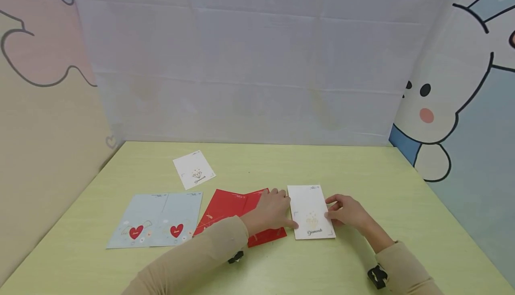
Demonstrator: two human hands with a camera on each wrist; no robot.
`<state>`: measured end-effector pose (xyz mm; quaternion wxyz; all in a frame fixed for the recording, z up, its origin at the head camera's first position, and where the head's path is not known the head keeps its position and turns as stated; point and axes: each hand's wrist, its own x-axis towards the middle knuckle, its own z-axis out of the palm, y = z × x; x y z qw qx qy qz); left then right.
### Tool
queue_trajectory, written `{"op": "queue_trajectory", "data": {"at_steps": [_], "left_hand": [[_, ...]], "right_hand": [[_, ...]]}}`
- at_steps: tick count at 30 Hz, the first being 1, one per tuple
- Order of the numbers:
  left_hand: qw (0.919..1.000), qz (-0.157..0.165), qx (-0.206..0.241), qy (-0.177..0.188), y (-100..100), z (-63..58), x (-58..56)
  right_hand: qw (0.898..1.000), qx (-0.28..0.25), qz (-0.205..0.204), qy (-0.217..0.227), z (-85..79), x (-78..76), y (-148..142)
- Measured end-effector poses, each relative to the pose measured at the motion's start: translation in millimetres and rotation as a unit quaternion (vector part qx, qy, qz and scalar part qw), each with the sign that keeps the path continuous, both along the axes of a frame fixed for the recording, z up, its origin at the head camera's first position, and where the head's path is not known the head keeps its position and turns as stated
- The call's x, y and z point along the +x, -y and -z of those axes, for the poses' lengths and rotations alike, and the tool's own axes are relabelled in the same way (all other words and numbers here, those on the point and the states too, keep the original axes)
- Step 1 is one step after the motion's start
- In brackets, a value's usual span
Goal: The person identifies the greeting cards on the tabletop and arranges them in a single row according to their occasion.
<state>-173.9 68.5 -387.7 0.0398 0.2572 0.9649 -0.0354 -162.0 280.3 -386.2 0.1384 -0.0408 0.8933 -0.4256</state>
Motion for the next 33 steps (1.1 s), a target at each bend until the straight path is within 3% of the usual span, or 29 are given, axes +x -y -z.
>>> {"op": "queue_trajectory", "data": {"at_steps": [9, 22, 28, 33], "left_hand": [[0.9999, 0.005, 0.000, 0.014, -1.4, 5.2, -1.1], [0.9991, 0.000, 0.006, 0.041, -1.1, 2.6, 0.1], [0.9994, 0.008, 0.019, 0.027, 1.5, 0.5, 1.9], [0.9989, 0.020, 0.040, 0.012, 10.4, -10.7, 2.2]], "right_hand": [[1.000, 0.012, 0.000, 0.001, 3.5, 0.0, 1.4], [0.999, 0.036, -0.003, 0.002, 4.2, -0.2, 3.3], [0.998, 0.059, 0.005, -0.001, 1.5, -0.2, 6.0], [0.997, 0.066, -0.002, -0.031, -7.8, 1.3, 7.0]]}}
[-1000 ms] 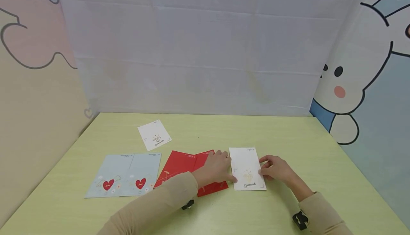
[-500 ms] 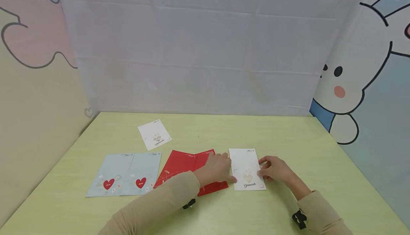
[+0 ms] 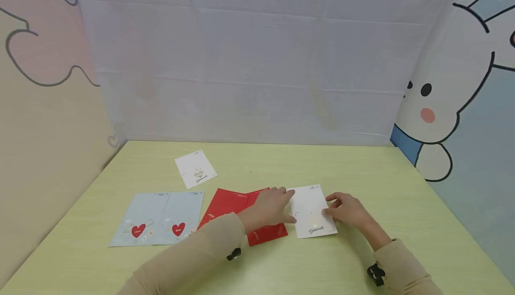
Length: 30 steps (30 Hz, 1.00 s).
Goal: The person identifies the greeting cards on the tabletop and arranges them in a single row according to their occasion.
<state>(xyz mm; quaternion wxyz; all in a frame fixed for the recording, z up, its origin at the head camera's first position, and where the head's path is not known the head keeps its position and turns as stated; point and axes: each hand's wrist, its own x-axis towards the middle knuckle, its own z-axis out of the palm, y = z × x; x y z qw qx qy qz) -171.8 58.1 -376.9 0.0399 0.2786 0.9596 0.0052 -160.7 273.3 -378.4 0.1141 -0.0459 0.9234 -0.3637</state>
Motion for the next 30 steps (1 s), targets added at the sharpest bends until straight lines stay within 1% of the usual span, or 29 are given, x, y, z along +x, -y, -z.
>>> {"op": "queue_trajectory", "data": {"at_steps": [5, 8, 10, 12, 15, 18, 22, 26, 28, 30], "left_hand": [[0.9997, 0.004, 0.019, -0.014, 16.0, -11.7, -0.5], [0.9994, 0.009, 0.026, -0.020, 28.4, -14.8, -0.3], [0.9993, 0.013, 0.027, -0.023, 37.5, -15.3, 0.0], [0.9991, 0.016, 0.030, -0.026, 47.9, -16.4, 0.5], [0.9987, 0.016, 0.039, -0.027, 66.0, -17.4, 0.9], [0.9985, 0.008, 0.048, -0.024, 87.1, -19.1, 2.2], [0.9984, 0.001, 0.054, -0.017, 114.7, -18.9, 3.9], [0.9989, 0.021, 0.041, -0.007, 139.0, -16.4, 7.0], [0.9989, 0.035, 0.030, 0.006, 148.8, -15.7, 10.0], [0.9987, 0.046, 0.013, 0.020, 156.5, -15.3, 13.6]], "right_hand": [[1.000, -0.004, -0.001, 0.002, -7.4, -0.6, -0.5], [1.000, -0.004, -0.003, 0.007, -8.2, -0.9, -0.6], [1.000, -0.005, -0.004, 0.001, -7.8, -0.8, -0.6], [1.000, -0.007, -0.016, -0.015, -7.6, -0.7, -0.5], [0.997, -0.001, -0.049, -0.062, -7.7, -0.8, 0.8], [0.989, 0.010, -0.093, -0.111, -7.8, -1.5, 4.2], [0.980, 0.011, -0.126, -0.156, -7.9, -2.1, 12.8], [0.968, 0.015, -0.149, -0.202, -6.3, -3.1, 26.5], [0.960, 0.027, -0.165, -0.226, -5.4, -3.5, 34.4], [0.950, 0.047, -0.190, -0.244, -4.7, -3.7, 42.8]]}}
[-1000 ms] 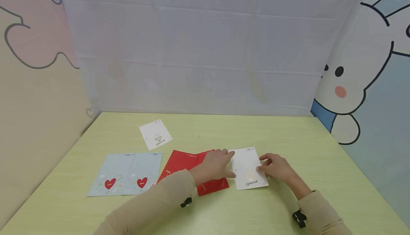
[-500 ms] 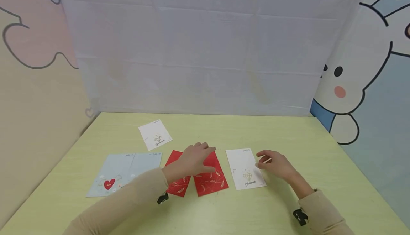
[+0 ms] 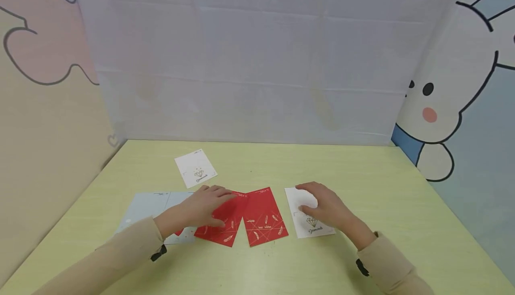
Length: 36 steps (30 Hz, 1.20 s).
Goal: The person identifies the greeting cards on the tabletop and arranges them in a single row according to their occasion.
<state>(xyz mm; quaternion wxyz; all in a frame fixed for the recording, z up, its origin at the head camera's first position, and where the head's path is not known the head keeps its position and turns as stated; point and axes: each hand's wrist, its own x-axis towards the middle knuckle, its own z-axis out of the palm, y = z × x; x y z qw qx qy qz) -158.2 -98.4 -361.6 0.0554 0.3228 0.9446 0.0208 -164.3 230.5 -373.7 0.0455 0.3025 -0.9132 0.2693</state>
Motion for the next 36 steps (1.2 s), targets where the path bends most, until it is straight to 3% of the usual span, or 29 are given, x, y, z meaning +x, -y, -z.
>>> {"op": "queue_trajectory", "data": {"at_steps": [3, 7, 16, 29, 36], "left_hand": [[0.9996, 0.009, -0.022, 0.014, 6.8, 2.0, 4.2], [0.9992, 0.000, -0.031, 0.025, 11.4, 6.9, 6.5], [0.9992, -0.003, -0.019, 0.036, 21.7, 16.7, 0.3], [0.9994, 0.009, -0.013, 0.030, 23.7, 22.3, -0.6], [0.9998, -0.009, -0.012, 0.015, 22.5, 23.8, 3.6]], "right_hand": [[0.999, 0.031, -0.041, -0.007, 0.1, 1.2, 14.1], [0.994, 0.071, -0.082, 0.024, 2.6, 2.0, 32.1], [0.984, 0.114, -0.101, 0.096, 10.0, 1.9, 55.0], [0.978, 0.168, -0.107, 0.054, 13.1, 4.0, 66.1], [0.981, 0.166, -0.102, 0.019, 14.7, 8.2, 70.3]]}}
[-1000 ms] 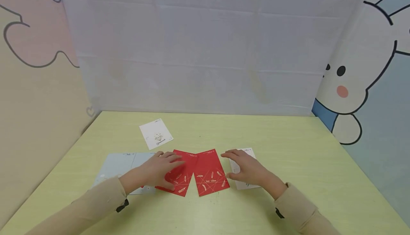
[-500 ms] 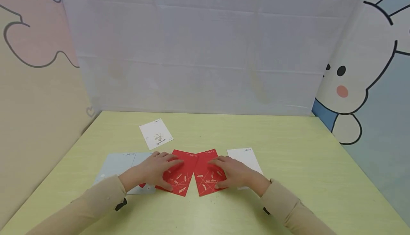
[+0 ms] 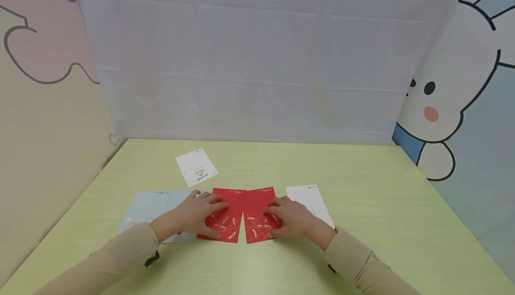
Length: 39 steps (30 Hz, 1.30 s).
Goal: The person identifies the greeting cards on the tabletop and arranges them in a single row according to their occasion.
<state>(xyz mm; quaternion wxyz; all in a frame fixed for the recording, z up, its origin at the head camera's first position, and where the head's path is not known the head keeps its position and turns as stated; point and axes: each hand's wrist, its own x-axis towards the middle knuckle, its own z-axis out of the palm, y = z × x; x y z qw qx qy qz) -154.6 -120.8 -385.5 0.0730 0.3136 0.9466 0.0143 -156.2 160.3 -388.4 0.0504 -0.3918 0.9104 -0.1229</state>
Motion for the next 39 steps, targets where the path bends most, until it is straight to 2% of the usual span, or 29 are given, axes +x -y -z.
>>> {"op": "queue_trajectory", "data": {"at_steps": [11, 18, 32, 36, 39], "left_hand": [[0.9995, -0.023, -0.008, -0.021, -7.2, -0.4, 7.8], [0.9994, -0.025, -0.008, -0.021, -10.0, -1.3, 9.0], [0.9995, -0.027, 0.004, -0.018, -10.2, 2.3, 8.4], [0.9993, -0.028, 0.010, -0.023, -8.8, 0.6, 8.1], [0.9988, -0.029, 0.025, -0.032, -5.1, -3.9, 5.5]], "right_hand": [[0.999, 0.008, 0.046, -0.014, 4.8, 7.5, 4.1], [0.998, 0.006, 0.046, -0.035, 4.2, 11.3, 6.7], [0.998, 0.008, 0.044, -0.034, 6.6, 12.2, 7.1], [0.998, 0.001, 0.062, -0.026, 1.8, 11.8, 5.3], [0.996, -0.026, 0.084, -0.022, -7.2, 8.0, -1.8]]}}
